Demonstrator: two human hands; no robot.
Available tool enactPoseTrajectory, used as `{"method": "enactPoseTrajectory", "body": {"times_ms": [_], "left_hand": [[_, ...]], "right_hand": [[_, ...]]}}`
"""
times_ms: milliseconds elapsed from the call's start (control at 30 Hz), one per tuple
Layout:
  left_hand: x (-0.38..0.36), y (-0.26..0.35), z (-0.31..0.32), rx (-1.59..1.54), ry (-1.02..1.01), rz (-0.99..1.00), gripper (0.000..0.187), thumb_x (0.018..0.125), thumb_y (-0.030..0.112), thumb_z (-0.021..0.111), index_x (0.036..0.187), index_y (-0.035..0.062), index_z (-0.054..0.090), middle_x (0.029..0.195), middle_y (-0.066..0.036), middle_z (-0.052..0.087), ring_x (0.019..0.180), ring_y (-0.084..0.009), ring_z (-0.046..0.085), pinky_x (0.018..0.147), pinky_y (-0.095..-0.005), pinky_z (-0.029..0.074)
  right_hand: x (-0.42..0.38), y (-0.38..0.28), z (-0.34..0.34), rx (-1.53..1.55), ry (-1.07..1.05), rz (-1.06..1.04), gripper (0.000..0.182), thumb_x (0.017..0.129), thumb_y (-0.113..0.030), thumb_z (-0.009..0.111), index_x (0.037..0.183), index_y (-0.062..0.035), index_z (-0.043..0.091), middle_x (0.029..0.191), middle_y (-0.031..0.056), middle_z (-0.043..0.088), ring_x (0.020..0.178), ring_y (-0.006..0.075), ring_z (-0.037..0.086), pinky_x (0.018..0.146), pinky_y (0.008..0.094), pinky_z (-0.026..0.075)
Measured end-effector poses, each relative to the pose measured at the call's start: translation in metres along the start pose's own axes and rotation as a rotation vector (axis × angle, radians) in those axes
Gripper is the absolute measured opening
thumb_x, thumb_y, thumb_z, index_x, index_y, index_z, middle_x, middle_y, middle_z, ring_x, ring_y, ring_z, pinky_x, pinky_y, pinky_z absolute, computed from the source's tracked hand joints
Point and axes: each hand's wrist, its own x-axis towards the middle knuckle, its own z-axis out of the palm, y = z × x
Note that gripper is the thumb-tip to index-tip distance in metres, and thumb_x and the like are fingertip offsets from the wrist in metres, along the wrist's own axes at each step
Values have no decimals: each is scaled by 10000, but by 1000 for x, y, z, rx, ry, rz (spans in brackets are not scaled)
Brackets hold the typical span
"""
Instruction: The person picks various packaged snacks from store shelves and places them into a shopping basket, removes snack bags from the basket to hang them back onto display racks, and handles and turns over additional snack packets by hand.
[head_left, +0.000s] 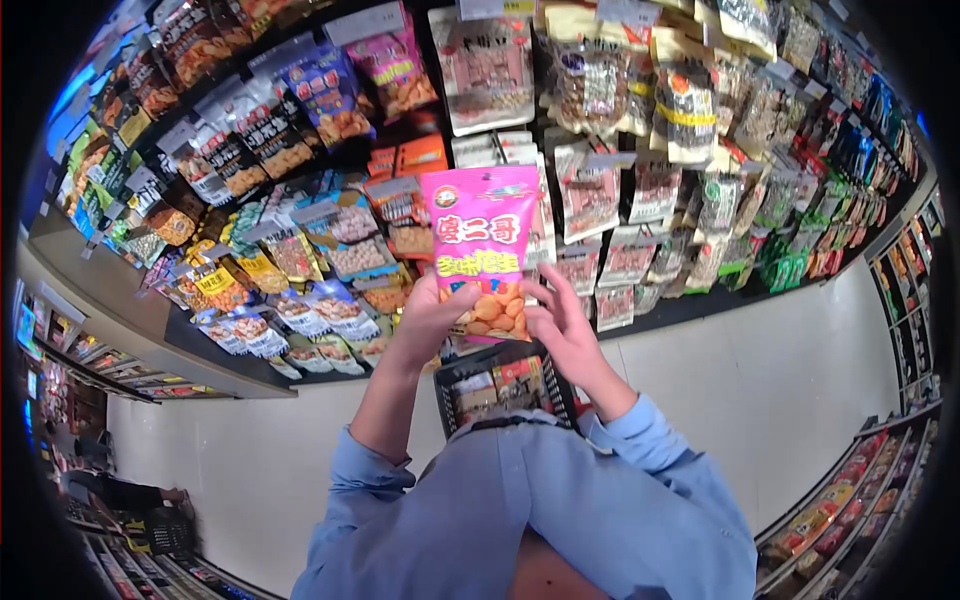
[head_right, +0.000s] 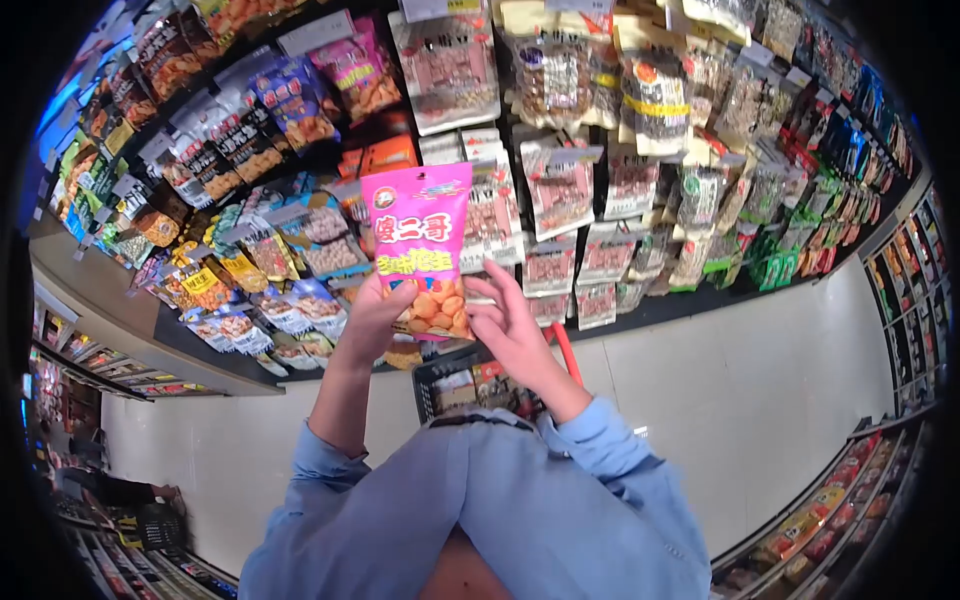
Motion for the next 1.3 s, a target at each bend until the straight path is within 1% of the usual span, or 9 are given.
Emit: {"method": "enactPoseTrajectory", "body": {"times_ms": [167, 400, 567, 700, 933, 967, 1067, 1100, 1300], "left_hand": [[-28, -18, -10, 332, 44, -4, 279, 906, 101, 674, 1170, 20, 629, 1101, -31, 668, 968, -86, 604, 848, -273, 493], [-50, -49, 34, 1108, 217, 421, 467, 807, 85, 702, 1239, -23, 562, 1237, -190, 578, 1123, -349, 571, 958, -413, 452], [-58, -58, 20, 768, 185, 99, 630, 806, 79, 715, 1364, -39, 446, 1356, -189, 506, 1256, -292, 512, 1008, -383, 443], [-51, -77, 13, 60, 105, -192, 518, 902, 76, 658, 1370, -9, 453, 1273, -85, 589, 1128, -167, 577, 962, -346, 471], [-70, -172, -5, 380, 487, -292, 387, 912, 108, 658, 1263, 16, 524, 1091, -103, 660, 955, -152, 641, 814, -302, 521], [-74, -165, 1, 796, 432, -553, 410, 891, 122, 649, 1260, 9, 510, 1077, -167, 652, 916, -259, 669, 779, -354, 538], [-97, -220, 9, 1114, 349, -267, 433, 874, 133, 628, 1269, 11, 496, 1096, -222, 628, 933, -375, 646, 784, -431, 537], [-107, -234, 8, 1078, 299, -425, 455, 854, 114, 608, 1278, 5, 485, 1117, -232, 617, 1012, -425, 603, 845, -482, 510], [-149, -286, -21, 739, 158, -522, 498, 874, 111, 598, 1350, 18, 485, 1153, -197, 640, 1066, -316, 638, 908, -379, 498]], "right_hand": [[18, 15, 24, -71, -61, 2, 677, 978, -83, 558, 1525, -18, 163, 1461, 165, 387, 1280, 211, 463, 1035, 328, 421], [14, 33, 30, -217, -42, 135, 816, 920, -58, 632, 1543, -52, 104, 1455, 162, 394, 1291, 194, 450, 1019, 311, 432], [9, 54, -9, 437, 78, 349, 397, 989, -126, 564, 1358, -26, 459, 1295, 87, 590, 1183, 169, 571, 1012, 356, 460], [0, 65, -24, 456, 15, 548, 404, 1002, -154, 546, 1373, -30, 447, 1303, 88, 583, 1183, 165, 566, 1003, 335, 456], [-16, 141, -43, -127, -43, 605, 690, 919, -293, 692, 1428, 4, 334, 1322, 154, 536, 1171, 224, 557, 913, 331, 500], [-23, 154, -44, -356, -11, 622, 748, 886, -372, 718, 1408, 5, 338, 1308, 175, 525, 1123, 242, 570, 859, 336, 517], [-39, 199, -42, -137, -91, 882, 633, 922, -355, 672, 1392, -39, 388, 1244, 98, 561, 1104, 182, 572, 866, 334, 511], [-48, 230, -45, -56, -15, 865, 493, 937, -318, 643, 1311, -40, 480, 1156, 96, 611, 1016, 178, 599, 805, 344, 519], [-79, 319, -72, -82, 50, 955, 270, 940, -174, 554, 1166, -28, 579, 974, 82, 651, 809, 186, 629, 727, 353, 525]]}}
